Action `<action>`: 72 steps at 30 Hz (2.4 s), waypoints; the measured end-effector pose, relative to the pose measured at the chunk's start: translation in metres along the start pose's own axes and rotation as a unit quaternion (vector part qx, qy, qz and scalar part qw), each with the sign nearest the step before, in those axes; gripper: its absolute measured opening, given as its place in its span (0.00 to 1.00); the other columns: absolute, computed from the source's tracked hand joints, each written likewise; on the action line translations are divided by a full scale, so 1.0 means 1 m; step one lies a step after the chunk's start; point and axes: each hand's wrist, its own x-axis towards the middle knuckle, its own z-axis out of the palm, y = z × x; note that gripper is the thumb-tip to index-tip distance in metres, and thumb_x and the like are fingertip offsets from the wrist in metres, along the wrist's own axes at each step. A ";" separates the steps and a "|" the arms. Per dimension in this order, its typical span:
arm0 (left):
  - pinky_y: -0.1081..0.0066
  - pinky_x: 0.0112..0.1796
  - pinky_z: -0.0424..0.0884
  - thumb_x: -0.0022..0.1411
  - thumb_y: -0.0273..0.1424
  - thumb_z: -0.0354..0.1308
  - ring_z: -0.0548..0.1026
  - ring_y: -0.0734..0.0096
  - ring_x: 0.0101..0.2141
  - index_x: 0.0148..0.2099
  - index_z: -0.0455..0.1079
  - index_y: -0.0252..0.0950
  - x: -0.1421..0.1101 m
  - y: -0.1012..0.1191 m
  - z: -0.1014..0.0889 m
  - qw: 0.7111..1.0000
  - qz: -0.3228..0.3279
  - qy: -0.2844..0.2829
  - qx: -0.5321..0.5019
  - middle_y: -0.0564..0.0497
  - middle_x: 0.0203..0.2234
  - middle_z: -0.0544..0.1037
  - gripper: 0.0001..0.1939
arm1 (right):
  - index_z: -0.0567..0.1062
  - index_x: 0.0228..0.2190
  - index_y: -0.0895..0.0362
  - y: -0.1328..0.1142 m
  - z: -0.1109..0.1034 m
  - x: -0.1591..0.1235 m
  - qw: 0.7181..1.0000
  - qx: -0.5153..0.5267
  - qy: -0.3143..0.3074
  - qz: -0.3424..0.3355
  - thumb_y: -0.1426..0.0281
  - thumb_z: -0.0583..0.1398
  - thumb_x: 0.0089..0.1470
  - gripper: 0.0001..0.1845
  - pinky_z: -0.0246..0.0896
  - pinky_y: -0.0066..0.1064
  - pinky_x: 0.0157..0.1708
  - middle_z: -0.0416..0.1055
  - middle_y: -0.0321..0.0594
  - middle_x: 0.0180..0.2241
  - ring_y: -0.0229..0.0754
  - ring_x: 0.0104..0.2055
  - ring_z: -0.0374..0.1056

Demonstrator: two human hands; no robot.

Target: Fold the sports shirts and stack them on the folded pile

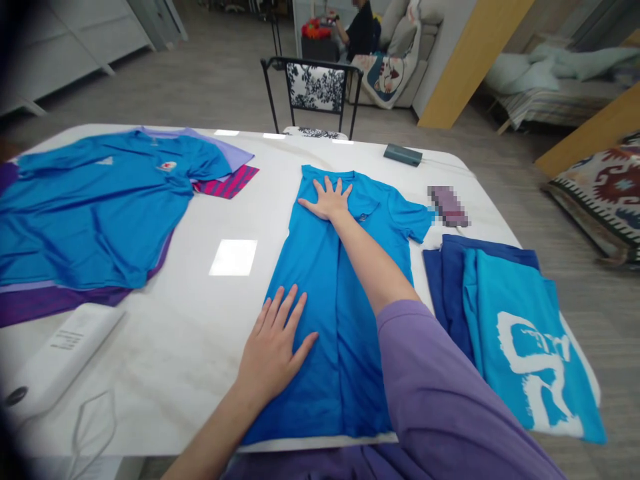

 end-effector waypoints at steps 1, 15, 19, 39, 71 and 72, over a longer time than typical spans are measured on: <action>0.37 0.78 0.62 0.83 0.49 0.55 0.52 0.40 0.84 0.89 0.46 0.42 0.003 -0.003 0.001 1.000 -0.004 0.001 0.000 0.47 0.86 0.51 0.44 | 0.54 0.85 0.45 -0.003 0.001 0.008 1.000 0.001 0.001 -0.003 0.28 0.52 0.68 0.59 0.16 0.85 0.77 0.38 0.44 0.87 0.80 0.87 0.29; 0.36 0.81 0.51 0.82 0.51 0.56 0.49 0.40 0.84 0.90 0.42 0.40 -0.008 0.021 -0.014 0.995 0.098 -0.004 -0.007 0.43 0.86 0.51 0.47 | 0.59 0.82 0.60 0.081 -0.061 -0.050 0.993 0.024 0.086 -0.079 0.44 0.50 0.79 0.46 0.29 0.65 0.85 0.51 0.55 0.84 0.63 0.86 0.47; 0.40 0.81 0.52 0.81 0.55 0.57 0.52 0.42 0.84 0.89 0.45 0.38 -0.031 0.049 -0.012 0.986 0.166 -0.029 -0.008 0.41 0.85 0.54 0.49 | 0.64 0.80 0.59 0.141 -0.069 -0.095 0.996 -0.012 0.066 -0.062 0.46 0.57 0.76 0.44 0.39 0.64 0.83 0.58 0.57 0.81 0.66 0.82 0.55; 0.53 0.44 0.73 0.76 0.59 0.63 0.81 0.52 0.47 0.57 0.76 0.40 -0.001 0.241 0.020 0.943 0.278 -0.173 -0.054 0.42 0.47 0.80 0.27 | 0.74 0.67 0.62 0.292 -0.103 -0.105 0.974 0.045 0.041 0.220 0.65 0.67 0.69 0.30 0.69 0.61 0.68 0.77 0.65 0.64 0.65 0.67 0.74; 0.49 0.49 0.82 0.81 0.36 0.59 0.86 0.51 0.49 0.63 0.80 0.45 -0.075 0.008 -0.059 0.985 0.046 -0.015 -0.165 0.44 0.50 0.88 0.14 | 0.83 0.58 0.61 0.019 -0.059 0.030 1.000 -0.002 -0.001 0.006 0.58 0.66 0.72 0.22 0.72 0.61 0.68 0.83 0.57 0.58 0.65 0.64 0.78; 0.47 0.56 0.81 0.80 0.36 0.61 0.84 0.49 0.57 0.67 0.78 0.46 -0.071 0.007 -0.057 0.984 0.070 -0.018 -0.161 0.43 0.59 0.86 0.18 | 0.84 0.58 0.60 0.020 -0.057 0.019 0.999 -0.007 -0.028 -0.027 0.59 0.67 0.71 0.22 0.72 0.57 0.68 0.84 0.56 0.57 0.64 0.64 0.78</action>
